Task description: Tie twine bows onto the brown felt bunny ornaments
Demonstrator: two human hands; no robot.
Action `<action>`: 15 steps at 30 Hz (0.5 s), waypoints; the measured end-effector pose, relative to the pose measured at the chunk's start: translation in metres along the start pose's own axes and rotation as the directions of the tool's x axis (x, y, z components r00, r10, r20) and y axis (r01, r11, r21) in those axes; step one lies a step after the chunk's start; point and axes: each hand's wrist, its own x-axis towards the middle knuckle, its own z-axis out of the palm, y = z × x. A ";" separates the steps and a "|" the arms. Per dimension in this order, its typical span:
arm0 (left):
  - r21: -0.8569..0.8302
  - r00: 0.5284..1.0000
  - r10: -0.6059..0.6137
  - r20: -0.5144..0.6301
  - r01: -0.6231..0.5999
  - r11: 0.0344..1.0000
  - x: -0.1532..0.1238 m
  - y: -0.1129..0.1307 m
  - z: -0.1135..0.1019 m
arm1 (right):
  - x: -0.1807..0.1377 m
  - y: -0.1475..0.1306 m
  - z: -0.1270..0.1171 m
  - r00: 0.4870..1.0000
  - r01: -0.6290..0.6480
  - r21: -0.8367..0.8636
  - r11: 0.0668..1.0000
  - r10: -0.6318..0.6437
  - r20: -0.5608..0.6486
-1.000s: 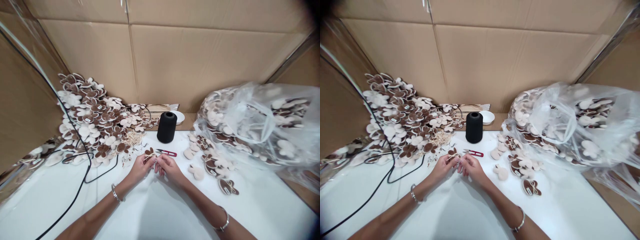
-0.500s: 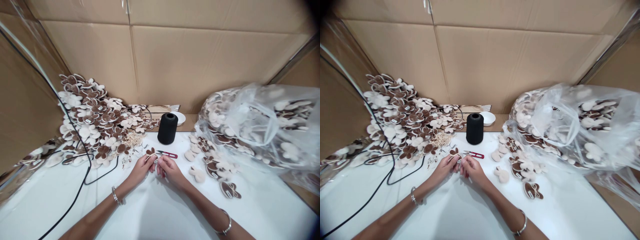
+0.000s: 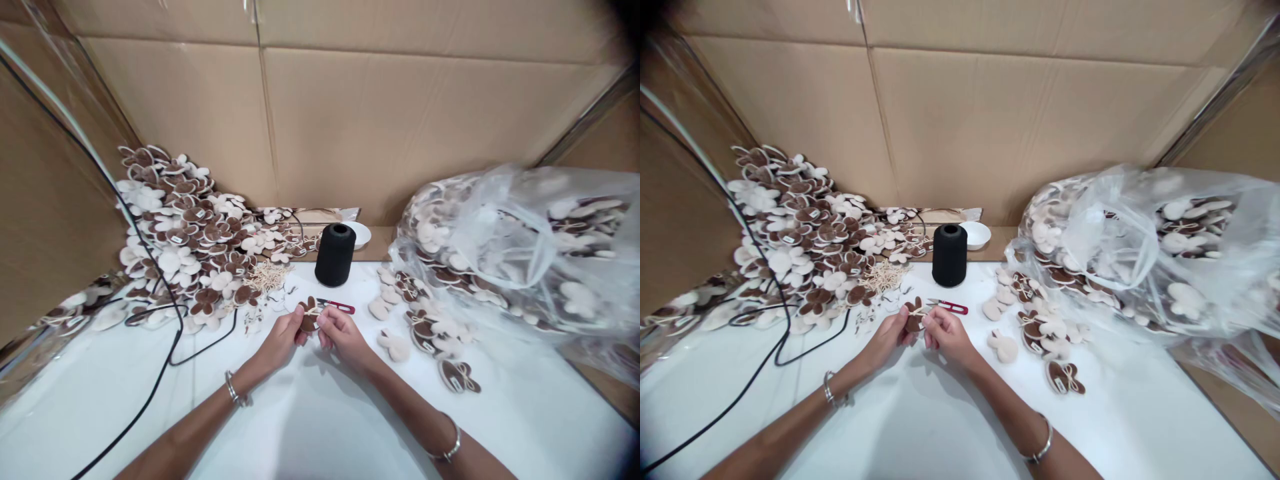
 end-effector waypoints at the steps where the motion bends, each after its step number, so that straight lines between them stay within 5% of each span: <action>1: -0.002 1.000 -0.007 -0.008 0.007 1.000 0.000 -0.001 0.000 | 0.000 -0.001 0.000 1.000 0.003 -0.001 1.000 -0.003 0.000; 8: -0.005 0.988 0.025 -0.155 -0.026 1.000 -0.001 0.006 -0.003 | -0.001 -0.004 0.000 1.000 0.019 -0.013 1.000 -0.019 0.004; 15: -0.035 0.984 0.014 -0.177 -0.021 0.999 0.001 0.010 -0.003 | -0.002 -0.005 0.005 0.996 -0.035 0.052 0.998 0.031 0.087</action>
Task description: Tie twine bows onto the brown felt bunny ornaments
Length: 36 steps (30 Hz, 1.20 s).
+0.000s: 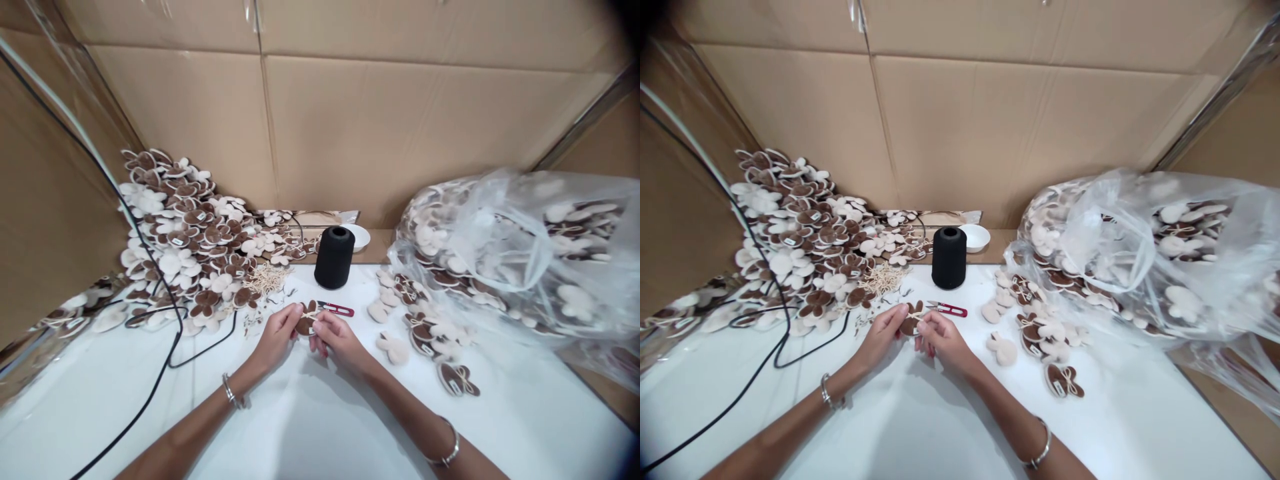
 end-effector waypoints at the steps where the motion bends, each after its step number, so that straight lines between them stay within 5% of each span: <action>1: -0.001 1.000 -0.006 0.006 0.006 1.000 0.000 -0.001 0.000 | 0.000 0.000 0.001 1.000 0.001 0.002 1.000 -0.001 0.000; 7: 0.064 0.995 0.085 -0.042 -0.082 0.995 -0.002 -0.003 -0.001 | 0.000 -0.004 0.001 0.995 -0.006 -0.058 0.998 0.001 -0.095; 12: 0.449 0.928 0.363 -0.081 -0.291 0.845 -0.008 -0.002 -0.002 | -0.002 -0.001 0.003 0.980 0.024 -0.168 0.986 -0.057 -0.193; 15: 0.579 0.941 0.338 0.009 -0.281 0.765 -0.010 -0.001 0.000 | -0.005 0.002 0.007 0.981 0.034 -0.262 0.965 -0.082 -0.175; 21: 0.567 0.980 0.179 0.089 -0.197 0.800 -0.008 -0.001 -0.001 | -0.010 0.000 0.014 0.985 0.063 -0.330 0.942 -0.111 -0.129; 27: 0.669 0.953 0.278 0.122 -0.286 0.686 -0.005 -0.007 -0.001 | -0.011 -0.002 0.015 0.989 0.055 -0.250 0.967 -0.086 -0.116; 36: 0.812 0.877 0.474 0.083 -0.335 0.478 -0.009 -0.009 0.003 | -0.014 -0.005 0.013 0.984 0.158 -0.387 0.908 -0.176 -0.012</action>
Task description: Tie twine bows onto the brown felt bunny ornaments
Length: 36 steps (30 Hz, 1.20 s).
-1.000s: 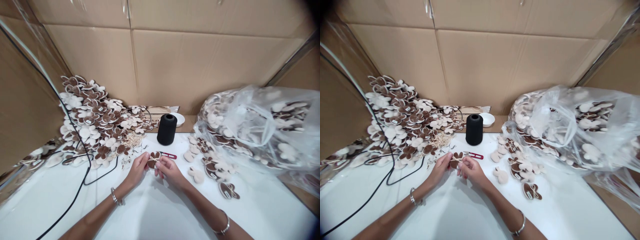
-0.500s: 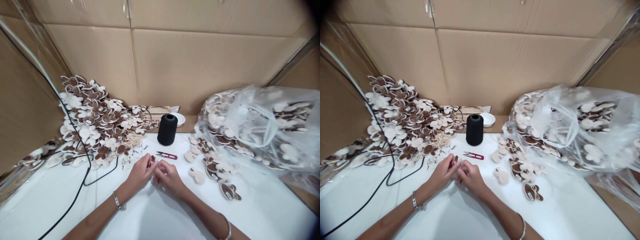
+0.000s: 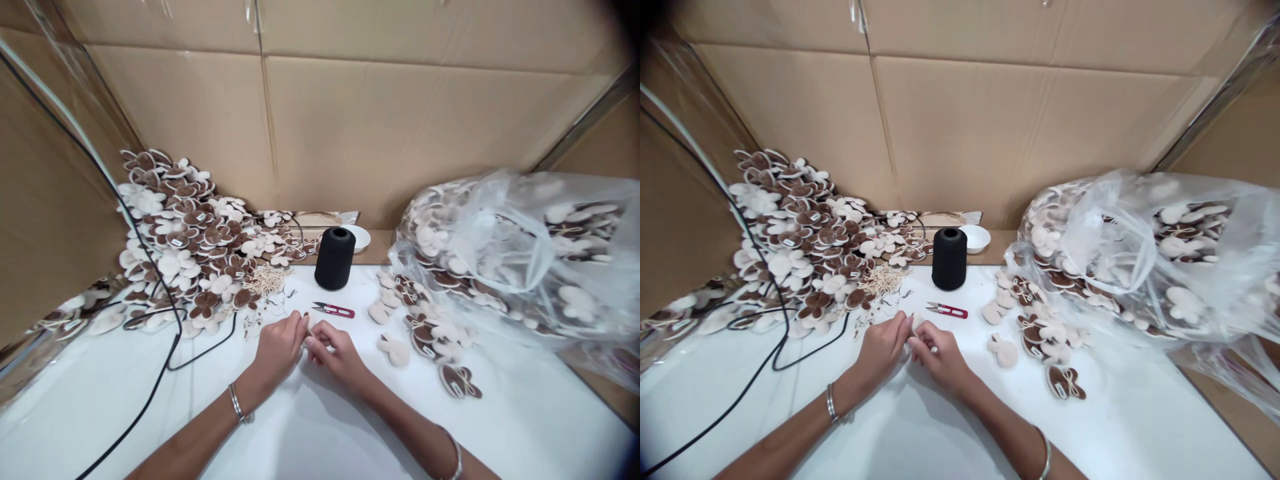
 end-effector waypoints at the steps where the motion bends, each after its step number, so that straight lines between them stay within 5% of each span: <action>1: 0.017 1.000 0.013 -0.012 -0.013 1.000 0.001 -0.001 0.001 | 0.000 0.000 0.000 1.000 0.008 -0.023 1.000 -0.008 0.004; 7: 0.118 0.996 0.070 -0.062 -0.062 0.991 0.003 -0.003 0.003 | 0.001 -0.004 0.009 0.988 -0.067 -0.160 0.985 0.044 -0.145; 12: 0.008 0.997 0.055 -0.051 -0.054 0.998 -0.001 0.005 0.006 | 0.003 -0.007 0.021 0.954 -0.188 -0.285 0.940 0.105 -0.281; 18: -0.338 0.975 -0.208 0.082 0.223 0.914 -0.005 0.017 0.008 | 0.007 0.001 0.021 0.953 -0.170 -0.177 0.969 0.116 -0.279; 22: -0.458 0.959 -0.262 0.104 0.280 0.844 -0.005 0.022 0.006 | 0.010 0.003 0.022 0.954 -0.114 -0.083 0.990 0.085 -0.288; 31: -0.619 0.926 -0.347 0.149 0.361 0.698 -0.002 0.027 0.008 | 0.012 0.002 0.028 0.927 -0.117 0.107 0.987 0.147 -0.344; 36: -0.498 0.934 -0.311 0.175 0.357 0.790 -0.002 0.027 0.005 | 0.009 0.009 0.027 0.922 -0.154 -0.059 0.986 0.122 -0.369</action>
